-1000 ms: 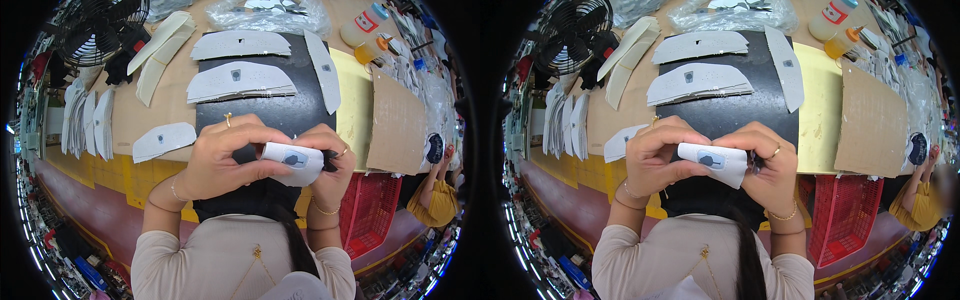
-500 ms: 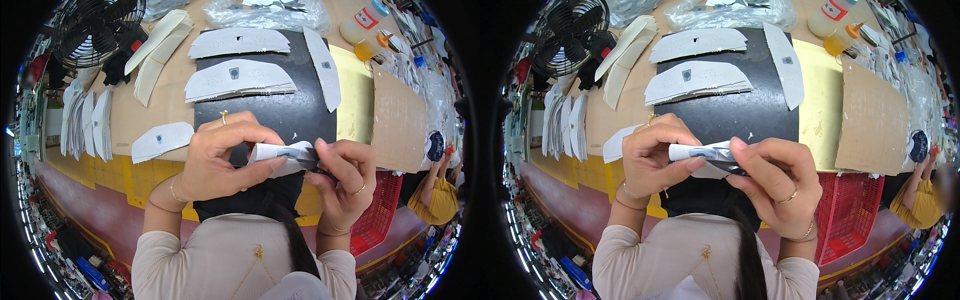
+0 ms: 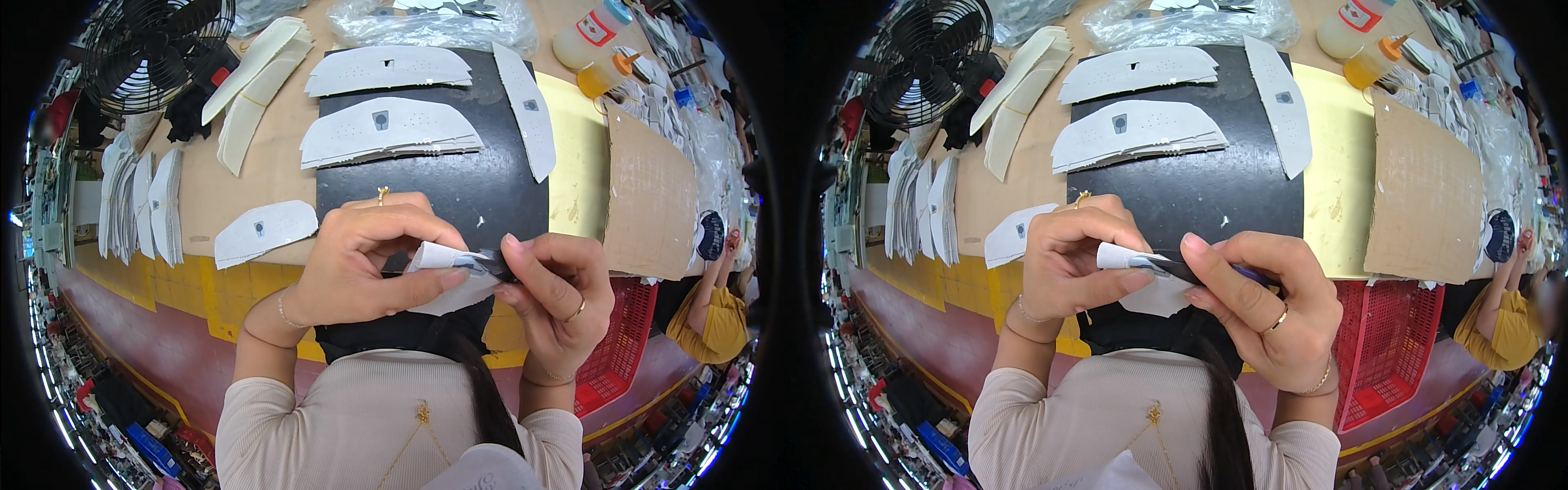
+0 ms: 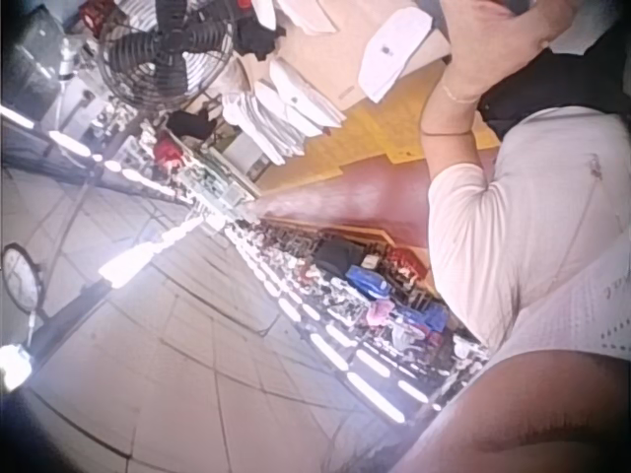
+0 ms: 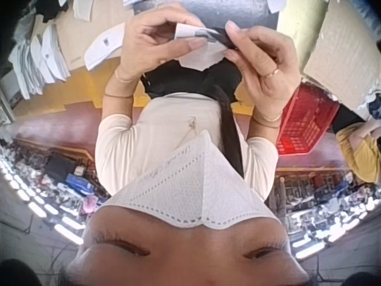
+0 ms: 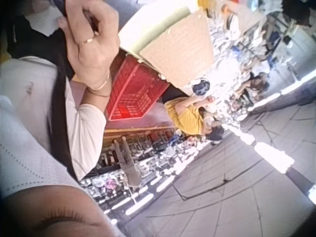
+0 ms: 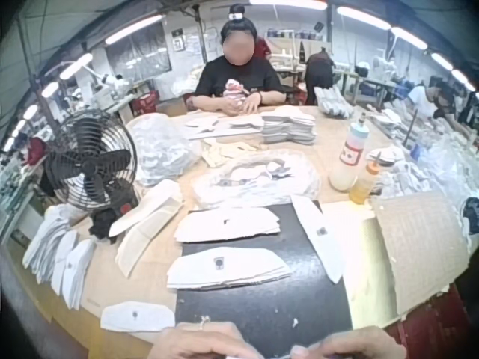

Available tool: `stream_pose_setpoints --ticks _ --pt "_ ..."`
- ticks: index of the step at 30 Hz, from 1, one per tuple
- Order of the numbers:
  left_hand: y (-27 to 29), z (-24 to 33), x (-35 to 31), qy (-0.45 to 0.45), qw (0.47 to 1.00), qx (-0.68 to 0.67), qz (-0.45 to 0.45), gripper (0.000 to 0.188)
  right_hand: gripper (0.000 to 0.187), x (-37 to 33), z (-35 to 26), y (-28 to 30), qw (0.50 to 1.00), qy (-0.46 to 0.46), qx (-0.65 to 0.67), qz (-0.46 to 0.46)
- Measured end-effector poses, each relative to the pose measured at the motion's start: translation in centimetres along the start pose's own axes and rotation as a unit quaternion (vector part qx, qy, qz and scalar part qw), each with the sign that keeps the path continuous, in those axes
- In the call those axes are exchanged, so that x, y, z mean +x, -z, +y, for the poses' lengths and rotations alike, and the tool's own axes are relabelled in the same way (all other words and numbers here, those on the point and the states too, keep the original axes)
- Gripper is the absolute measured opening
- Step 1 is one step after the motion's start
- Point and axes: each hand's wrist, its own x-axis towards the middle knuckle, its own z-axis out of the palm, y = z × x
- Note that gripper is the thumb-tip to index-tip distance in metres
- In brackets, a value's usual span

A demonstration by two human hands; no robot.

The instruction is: The person trims the edges of white fabric pieces using small scissors. They repeatedly pick up a piece, trim along the perimeter, and place it back on the table. The person also flips and repositions the pieces to access different edges.

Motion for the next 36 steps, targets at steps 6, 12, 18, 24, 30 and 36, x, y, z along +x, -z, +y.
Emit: stream_pose_setpoints --ticks 6,12,18,24,30,36 --pt "0.3 0.1 0.0 0.002 0.999 0.038 -0.027 0.03 0.048 -0.3 -0.1 0.2 1.0 0.004 -0.008 0.007" --pt "0.5 -0.5 0.3 -0.043 0.998 0.035 -0.037 0.03 0.045 -0.1 -0.1 0.2 1.0 0.008 0.0 0.008" --pt "0.8 -0.3 0.3 -0.039 0.996 0.058 -0.054 0.029 0.042 0.1 -0.3 0.6 1.0 0.017 -0.008 -0.003" --pt "1.0 0.3 0.5 -0.025 0.996 0.061 -0.052 0.029 0.042 0.1 -0.2 0.7 0.999 0.003 0.03 0.013" --pt "0.9 0.0 0.4 -0.048 0.995 0.067 -0.049 0.029 0.043 0.1 -0.2 0.5 1.0 0.011 0.004 0.007" --pt "1.0 -0.1 0.5 -0.061 0.993 0.08 -0.056 0.03 0.042 0.1 -0.2 0.4 0.999 0.034 -0.034 0.015"
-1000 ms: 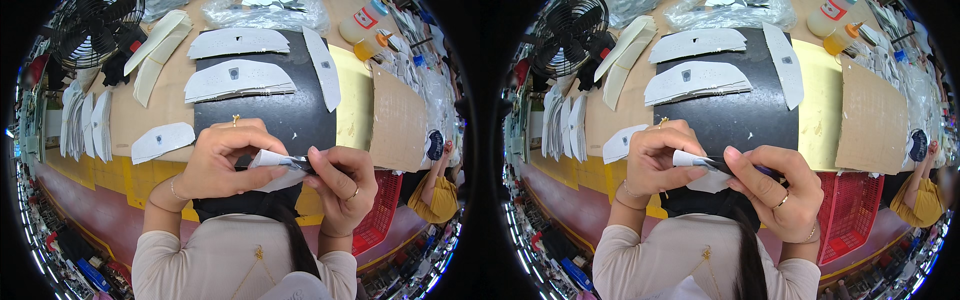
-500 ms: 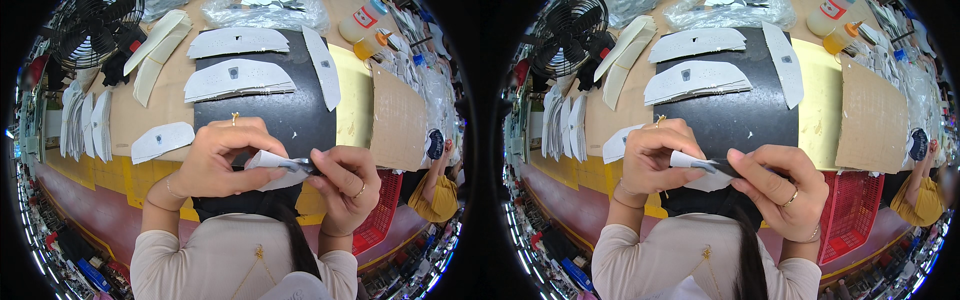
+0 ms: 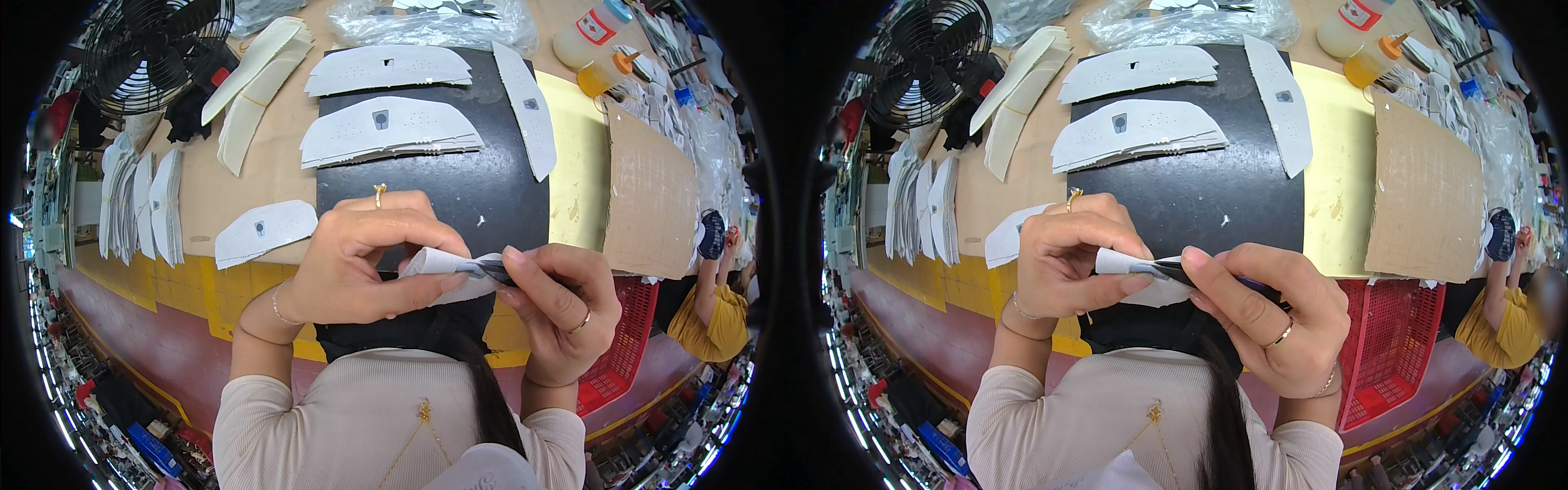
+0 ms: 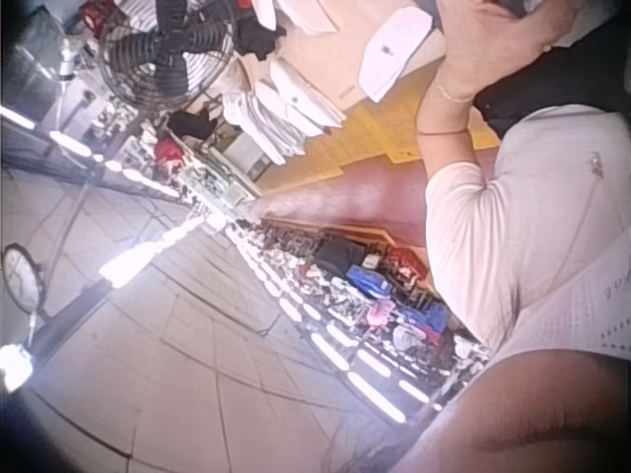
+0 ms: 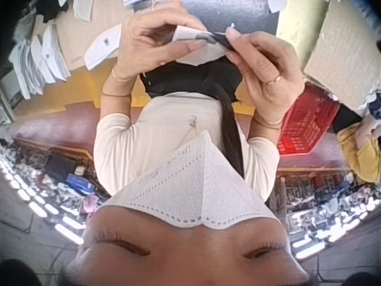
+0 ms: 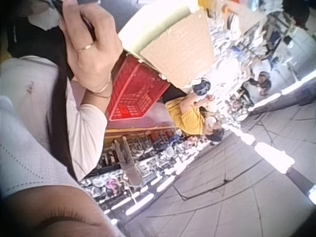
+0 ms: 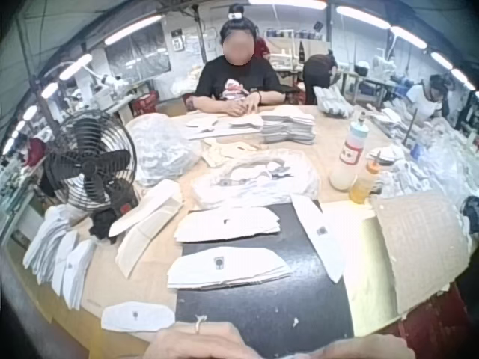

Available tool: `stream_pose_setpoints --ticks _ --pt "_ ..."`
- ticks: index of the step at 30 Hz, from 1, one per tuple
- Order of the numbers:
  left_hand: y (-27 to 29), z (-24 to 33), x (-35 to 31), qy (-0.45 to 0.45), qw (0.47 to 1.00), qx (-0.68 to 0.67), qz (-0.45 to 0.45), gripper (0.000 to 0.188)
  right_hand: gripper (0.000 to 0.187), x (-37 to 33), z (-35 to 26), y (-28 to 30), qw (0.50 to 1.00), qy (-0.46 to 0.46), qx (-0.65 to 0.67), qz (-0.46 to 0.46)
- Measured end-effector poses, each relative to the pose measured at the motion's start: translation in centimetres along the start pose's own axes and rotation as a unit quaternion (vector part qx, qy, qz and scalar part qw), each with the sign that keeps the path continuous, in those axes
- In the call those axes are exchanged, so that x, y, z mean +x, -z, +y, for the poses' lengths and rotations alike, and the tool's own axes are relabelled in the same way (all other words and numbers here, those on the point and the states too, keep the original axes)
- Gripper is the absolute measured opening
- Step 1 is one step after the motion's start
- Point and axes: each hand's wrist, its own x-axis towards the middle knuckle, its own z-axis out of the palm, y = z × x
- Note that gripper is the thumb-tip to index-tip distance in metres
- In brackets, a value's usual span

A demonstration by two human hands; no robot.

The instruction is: The person trims the edges of white fabric pieces using small scissors. They repeatedly pick up a piece, trim along the perimeter, and place it back on the table. The person also flips and repositions the pieces to access different edges.

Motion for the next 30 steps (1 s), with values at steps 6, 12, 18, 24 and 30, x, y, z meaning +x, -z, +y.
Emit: stream_pose_setpoints --ticks 6,12,18,24,30 --pt "0.07 0.04 0.16 0.01 1.0 0.002 -0.015 0.03 0.039 0.05 0.14 0.03 1.0 0.013 -0.01 0.003" --pt "0.3 0.15 0.09 0.027 0.999 0.007 -0.026 0.031 0.039 -0.06 0.13 0.0 1.0 -0.01 0.015 0.002" --pt "0.28 0.27 0.03 0.041 0.999 -0.002 -0.028 0.033 0.041 -0.07 0.13 0.11 1.0 -0.008 0.012 -0.002" --pt "0.27 0.31 0.01 0.038 0.999 0.0 -0.032 0.033 0.04 -0.08 0.07 0.11 1.0 -0.008 0.01 -0.01" --pt "0.38 0.57 0.13 0.041 0.998 0.016 -0.039 0.032 0.039 0.15 0.13 0.13 1.0 0.006 0.011 -0.014"
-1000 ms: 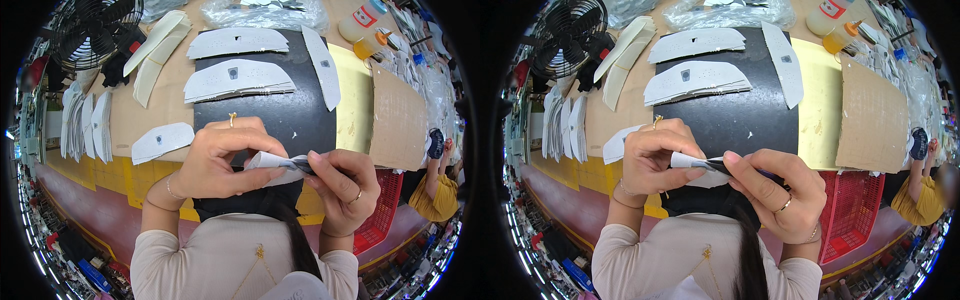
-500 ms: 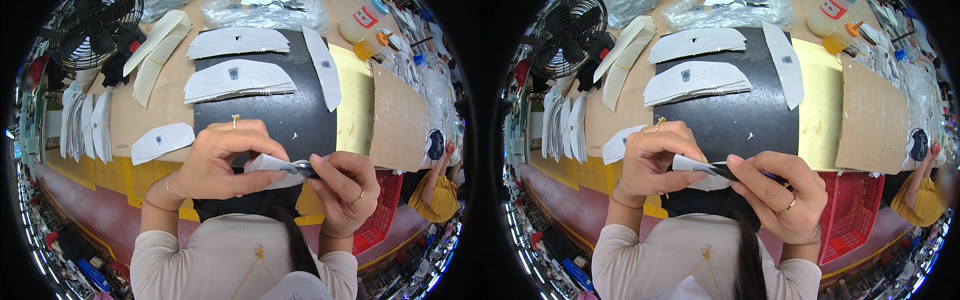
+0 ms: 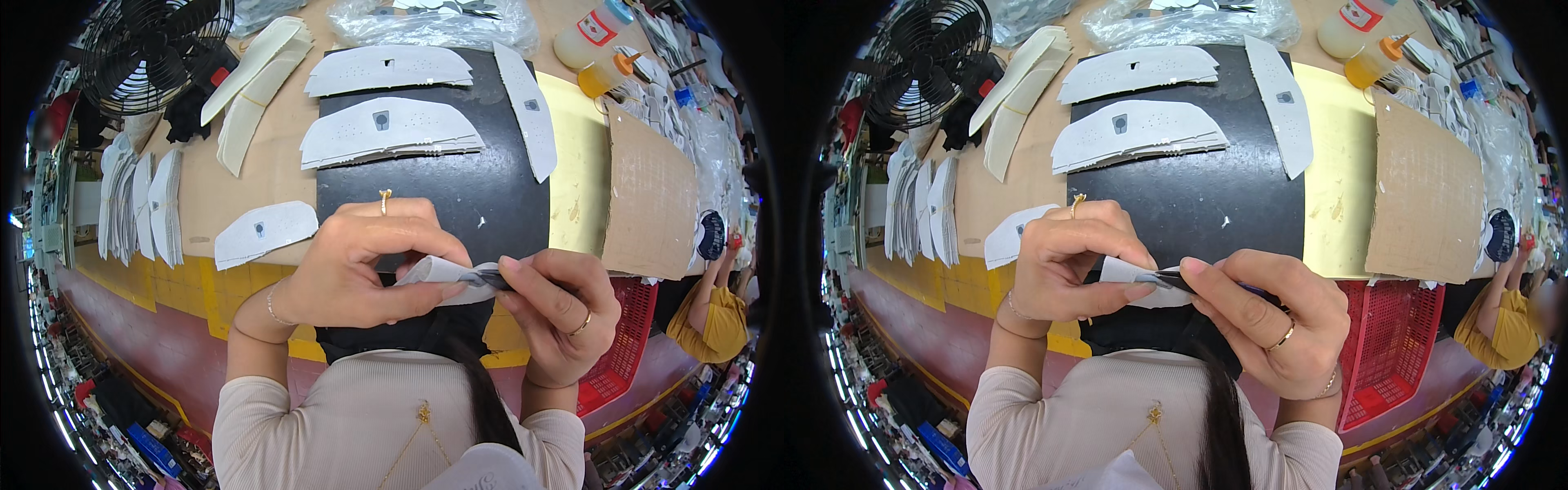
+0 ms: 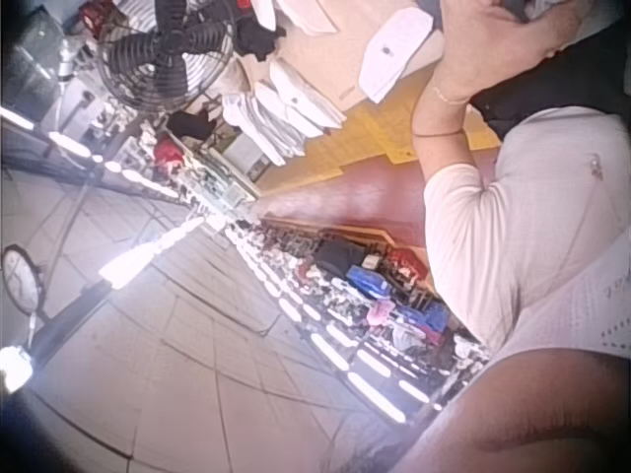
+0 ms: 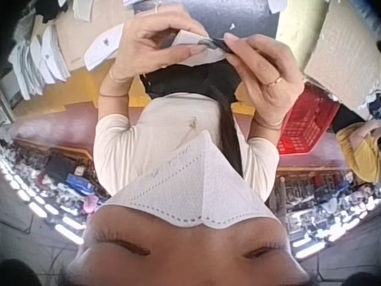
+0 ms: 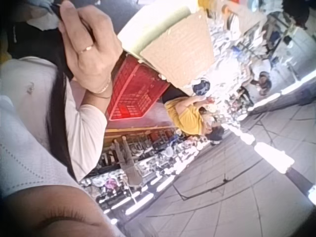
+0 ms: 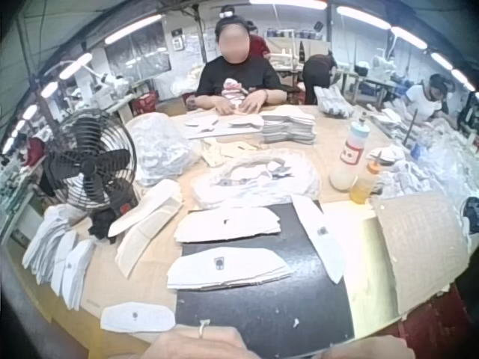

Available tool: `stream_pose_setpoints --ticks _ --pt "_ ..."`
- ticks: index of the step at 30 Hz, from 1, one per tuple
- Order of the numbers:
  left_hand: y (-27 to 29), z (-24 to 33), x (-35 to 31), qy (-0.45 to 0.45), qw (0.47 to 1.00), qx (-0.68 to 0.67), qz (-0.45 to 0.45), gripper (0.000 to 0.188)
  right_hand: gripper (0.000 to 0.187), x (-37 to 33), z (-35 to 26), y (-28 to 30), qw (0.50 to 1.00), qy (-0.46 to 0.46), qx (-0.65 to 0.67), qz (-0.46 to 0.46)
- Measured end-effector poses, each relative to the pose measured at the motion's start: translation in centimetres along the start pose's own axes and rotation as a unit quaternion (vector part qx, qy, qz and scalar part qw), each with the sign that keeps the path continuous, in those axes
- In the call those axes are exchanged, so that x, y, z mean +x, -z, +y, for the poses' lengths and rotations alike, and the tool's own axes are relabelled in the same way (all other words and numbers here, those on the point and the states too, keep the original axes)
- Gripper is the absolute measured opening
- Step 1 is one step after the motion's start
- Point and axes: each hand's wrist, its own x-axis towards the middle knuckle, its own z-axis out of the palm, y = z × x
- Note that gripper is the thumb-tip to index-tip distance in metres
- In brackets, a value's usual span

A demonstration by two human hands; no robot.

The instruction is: The person trims the edges of white fabric pieces using small scissors. They repeatedly pick up a piece, trim along the perimeter, and place it back on the table. The person also flips and repositions the pieces to access different edges.

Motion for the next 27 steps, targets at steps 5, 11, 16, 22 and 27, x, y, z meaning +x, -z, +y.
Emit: stream_pose_setpoints --ticks 5,11,16,22,27 --pt "-0.06 -0.14 -0.14 0.005 1.0 -0.007 0.004 0.031 0.039 -0.17 0.23 -0.25 1.0 -0.006 0.013 0.008" --pt "0.03 -0.06 -0.01 0.004 1.0 -0.006 0.003 0.03 0.039 -0.22 0.04 -0.05 1.0 -0.022 0.014 0.007" --pt "0.03 0.11 0.06 -0.003 1.0 0.006 -0.003 0.03 0.037 -0.1 0.03 -0.07 1.0 -0.014 0.013 0.002" --pt "-0.13 -0.61 0.22 -0.057 0.998 0.006 0.0 0.031 0.037 0.12 -0.04 0.03 1.0 -0.013 0.014 -0.009" --pt "0.13 0.23 0.22 0.0 0.999 0.024 -0.024 0.03 0.036 0.15 0.19 0.08 1.0 0.0 0.016 -0.007"
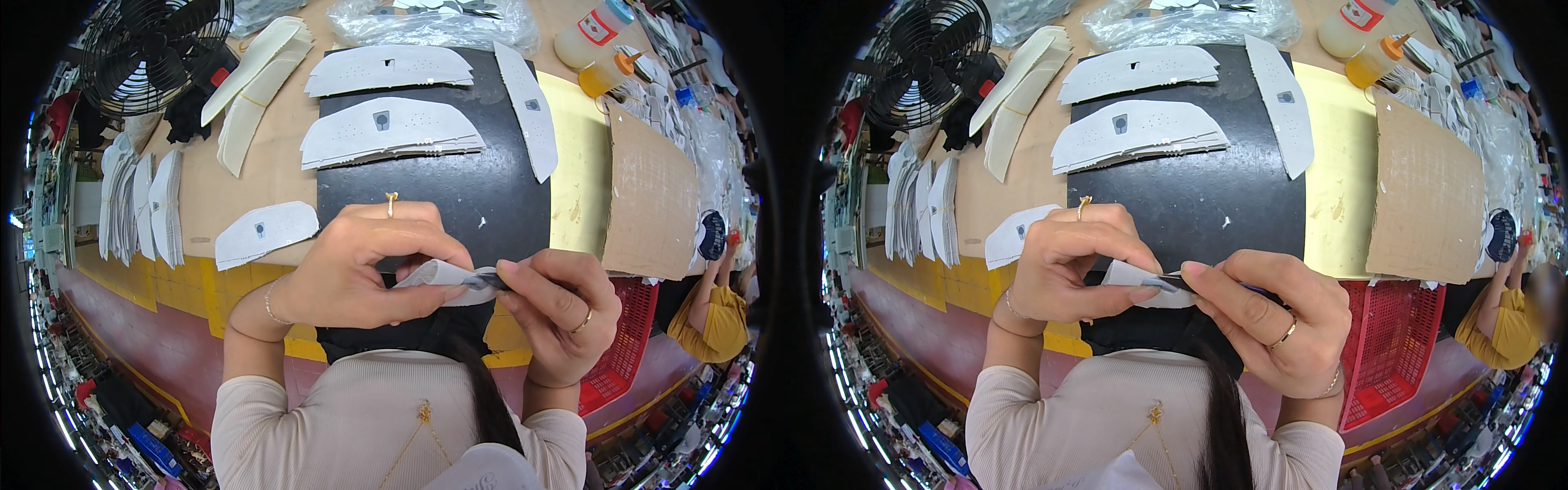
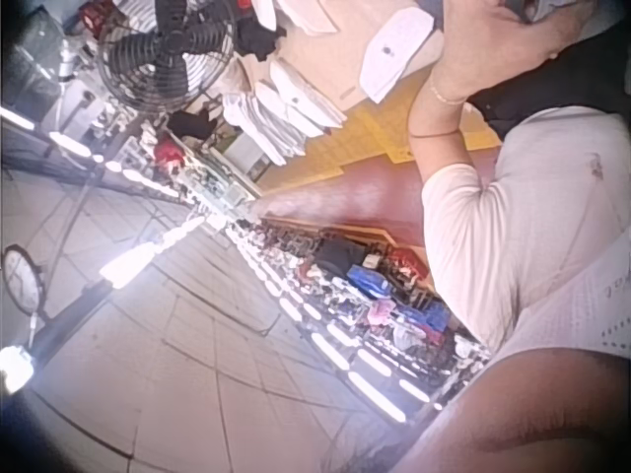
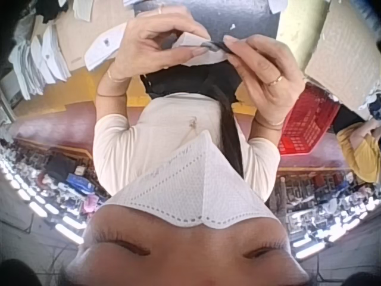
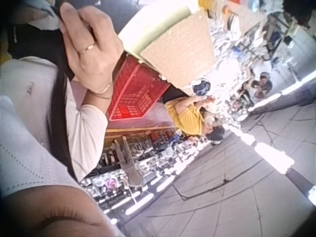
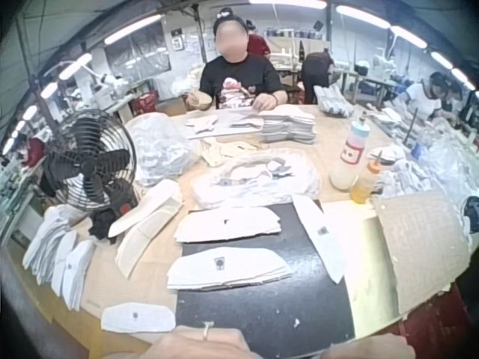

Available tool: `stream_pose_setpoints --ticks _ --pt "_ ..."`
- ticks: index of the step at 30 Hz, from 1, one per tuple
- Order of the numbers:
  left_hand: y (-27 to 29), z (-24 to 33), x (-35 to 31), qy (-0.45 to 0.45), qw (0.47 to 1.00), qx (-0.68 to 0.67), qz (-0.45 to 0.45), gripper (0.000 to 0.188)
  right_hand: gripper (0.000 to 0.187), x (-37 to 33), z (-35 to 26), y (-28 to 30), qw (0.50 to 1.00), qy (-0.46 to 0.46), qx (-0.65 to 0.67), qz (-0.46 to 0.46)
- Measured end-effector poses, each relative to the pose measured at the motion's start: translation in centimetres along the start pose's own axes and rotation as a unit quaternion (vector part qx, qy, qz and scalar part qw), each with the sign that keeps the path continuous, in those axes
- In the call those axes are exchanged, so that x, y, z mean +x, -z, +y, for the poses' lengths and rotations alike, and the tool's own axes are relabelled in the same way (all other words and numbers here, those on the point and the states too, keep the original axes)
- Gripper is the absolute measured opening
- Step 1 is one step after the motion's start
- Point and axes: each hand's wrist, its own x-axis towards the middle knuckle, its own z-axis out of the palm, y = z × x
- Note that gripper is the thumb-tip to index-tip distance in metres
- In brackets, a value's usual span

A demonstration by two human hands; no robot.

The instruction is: The person trims the edges of white fabric pieces using small scissors. They repeatedly pick up a piece, trim along the perimeter, and place it back on the table. The person also flips and repositions the pieces to access different edges.

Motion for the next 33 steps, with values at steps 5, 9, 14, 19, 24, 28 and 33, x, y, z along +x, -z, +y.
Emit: stream_pose_setpoints --ticks 5,9,14,19,24,28,33 --pt "0.0 0.03 -0.08 0.023 1.0 -0.018 -0.001 0.03 0.038 0.01 0.16 0.01 1.0 -0.014 0.021 -0.003" --pt "0.09 0.14 0.0 0.019 1.0 -0.021 0.001 0.029 0.038 -0.13 0.32 0.01 0.999 -0.013 0.033 0.004" --pt "0.09 0.07 0.21 -0.004 1.0 -0.008 -0.003 0.027 0.037 0.08 0.15 0.07 1.0 -0.011 0.019 -0.01" --pt "0.16 -0.32 0.39 -0.041 0.999 -0.006 -0.008 0.026 0.036 0.3 0.13 0.13 1.0 -0.001 0.008 -0.018" --pt "0.14 -0.43 0.47 -0.035 0.999 -0.007 -0.013 0.024 0.036 0.38 0.43 -0.01 1.0 0.02 -0.001 -0.012" --pt "0.39 0.14 0.42 0.029 0.999 -0.013 -0.022 0.028 0.035 0.24 0.36 0.13 1.0 -0.014 0.019 -0.012" --pt "0.26 -0.24 0.54 -0.006 1.0 -0.019 -0.019 0.024 0.036 0.26 0.34 0.24 1.0 -0.013 0.018 -0.019"
